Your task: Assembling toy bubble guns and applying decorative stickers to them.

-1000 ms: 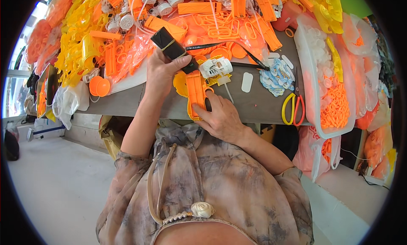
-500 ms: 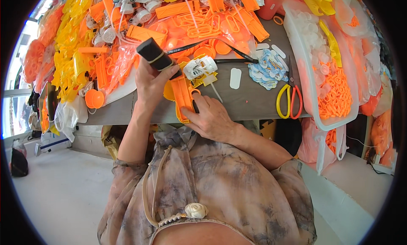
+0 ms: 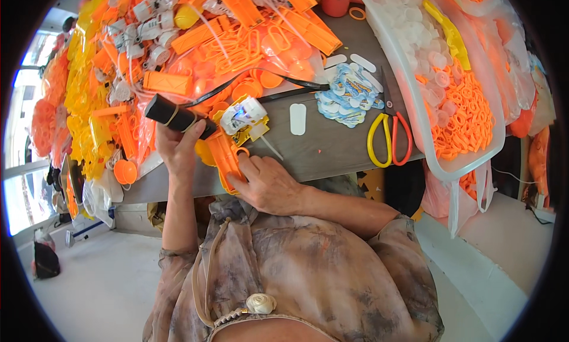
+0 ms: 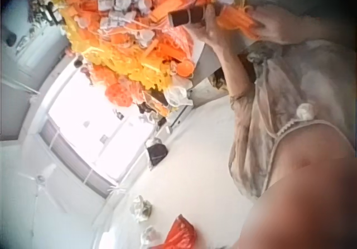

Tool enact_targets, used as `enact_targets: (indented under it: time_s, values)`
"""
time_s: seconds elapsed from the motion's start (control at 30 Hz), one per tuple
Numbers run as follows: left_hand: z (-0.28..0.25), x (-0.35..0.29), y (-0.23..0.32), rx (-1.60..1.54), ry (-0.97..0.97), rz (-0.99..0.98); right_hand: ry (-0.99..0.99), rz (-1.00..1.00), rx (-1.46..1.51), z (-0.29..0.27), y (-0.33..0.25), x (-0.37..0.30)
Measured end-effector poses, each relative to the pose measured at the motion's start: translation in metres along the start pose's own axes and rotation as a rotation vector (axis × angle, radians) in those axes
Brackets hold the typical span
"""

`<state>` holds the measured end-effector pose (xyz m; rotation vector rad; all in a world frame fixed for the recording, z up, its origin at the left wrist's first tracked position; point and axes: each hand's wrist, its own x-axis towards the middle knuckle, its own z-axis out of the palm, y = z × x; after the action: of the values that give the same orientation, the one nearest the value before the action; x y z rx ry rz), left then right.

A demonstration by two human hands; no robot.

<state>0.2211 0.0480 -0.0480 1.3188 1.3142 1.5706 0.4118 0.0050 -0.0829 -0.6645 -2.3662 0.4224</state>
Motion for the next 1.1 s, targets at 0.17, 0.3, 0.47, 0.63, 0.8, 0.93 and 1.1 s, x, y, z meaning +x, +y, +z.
enact_targets:
  time_s: [0.17,0.3,0.47,0.63,0.8,0.93,1.1]
  values:
    - [0.003,0.001,0.002,0.038,-0.022,0.029,0.046,-0.005,0.001,0.002,0.002,-0.001]
    - [0.004,0.001,0.002,0.026,-0.021,0.048,0.063,-0.008,-0.020,0.003,0.001,-0.002]
    - [-0.007,0.008,0.007,-0.174,0.054,-0.069,0.059,-0.012,-0.049,0.005,-0.001,0.000]
    - [-0.059,-0.015,0.050,-0.247,-0.059,-0.294,0.074,0.062,-0.036,0.002,-0.008,0.000]
    - [-0.099,-0.044,0.052,0.290,-0.345,-0.444,0.041,0.102,-0.095,0.003,-0.014,0.003]
    - [-0.095,-0.050,0.044,0.569,-0.408,-0.437,0.035,0.075,-0.068,0.000,-0.016,0.006]
    - [-0.086,-0.047,0.031,0.998,-0.260,0.055,0.013,0.104,-0.043,-0.002,-0.016,0.009]
